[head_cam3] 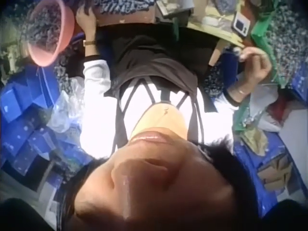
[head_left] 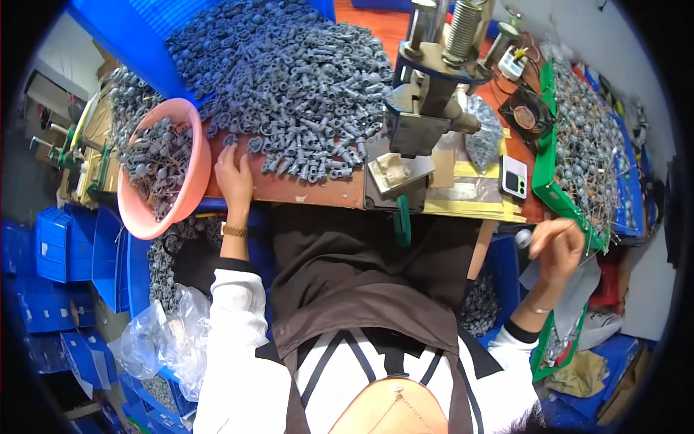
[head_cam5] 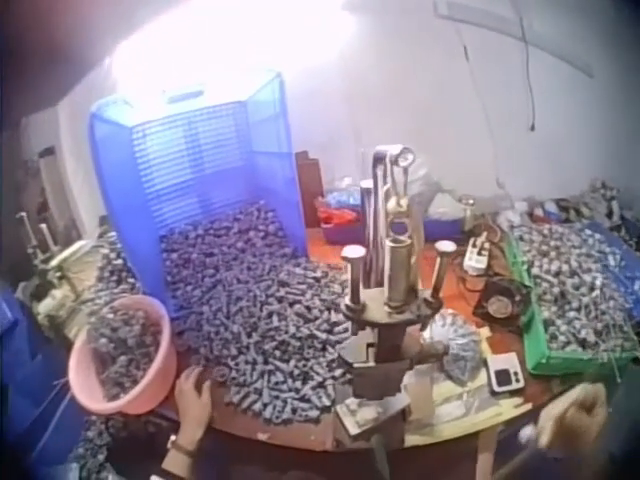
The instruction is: Assembling small components using a manual press machine on a factory floor.
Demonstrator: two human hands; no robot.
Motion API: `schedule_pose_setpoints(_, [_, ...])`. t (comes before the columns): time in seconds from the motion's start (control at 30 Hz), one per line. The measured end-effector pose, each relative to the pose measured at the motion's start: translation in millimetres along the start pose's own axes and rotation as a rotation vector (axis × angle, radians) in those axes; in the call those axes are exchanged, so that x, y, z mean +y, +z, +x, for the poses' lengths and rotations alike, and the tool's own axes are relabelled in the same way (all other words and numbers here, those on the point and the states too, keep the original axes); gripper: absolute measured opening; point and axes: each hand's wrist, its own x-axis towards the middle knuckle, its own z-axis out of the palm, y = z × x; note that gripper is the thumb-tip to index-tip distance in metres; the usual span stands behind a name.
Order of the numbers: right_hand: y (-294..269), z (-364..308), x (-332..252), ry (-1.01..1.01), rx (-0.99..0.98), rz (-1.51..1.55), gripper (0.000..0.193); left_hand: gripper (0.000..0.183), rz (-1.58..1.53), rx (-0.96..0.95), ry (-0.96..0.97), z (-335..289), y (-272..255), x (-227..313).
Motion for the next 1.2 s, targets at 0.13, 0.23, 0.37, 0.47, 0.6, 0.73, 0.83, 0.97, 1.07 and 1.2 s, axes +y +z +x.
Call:
schedule_pose_setpoints(0.13, [78,10,-11,0.129,-0.381,0.112,0.012,0.031,0.034,0.026,0.020,12,5,1])
schedule_pose_setpoints(0.23, [116,16,2,0.188,-0.637,0.224,0.010,0.027,-0.119,-0.218,-0.143,22,11,20])
schedule_pose_setpoints(0.37, [161,16,20,0.103,-0.733,0.289,0.006,0.018,-0.086,-0.116,-0.011,25,22,20])
schedule_pose_setpoints(0.47, [179,14,33,0.157,-0.786,0.309,0.009,0.021,-0.255,0.063,-0.048,15,13,6])
schedule_pose_setpoints(0.6, [191,5,46,0.185,-0.734,0.354,0.010,0.033,-1.579,0.077,-0.557,-3,-13,44])
schedule_pose_setpoints(0.73, [190,8,43,0.206,-0.781,0.319,0.011,0.030,-2.246,-0.232,-0.861,-18,-21,102])
schedule_pose_setpoints(0.83, [188,7,49,0.162,-0.757,0.317,0.012,0.024,-2.181,-0.316,-0.989,-26,1,138])
schedule_pose_setpoints(0.97, [182,5,44,0.218,-0.748,0.314,0.012,0.021,-1.166,-0.351,-0.219,-36,12,201])
schedule_pose_setpoints(1.07, [178,4,43,0.184,-0.694,0.331,0.012,0.020,-1.048,-0.400,0.061,-54,28,220])
schedule_pose_setpoints(1.2, [176,4,44,0.182,-0.698,0.310,0.010,0.030,-0.790,-0.590,0.238,-51,59,212])
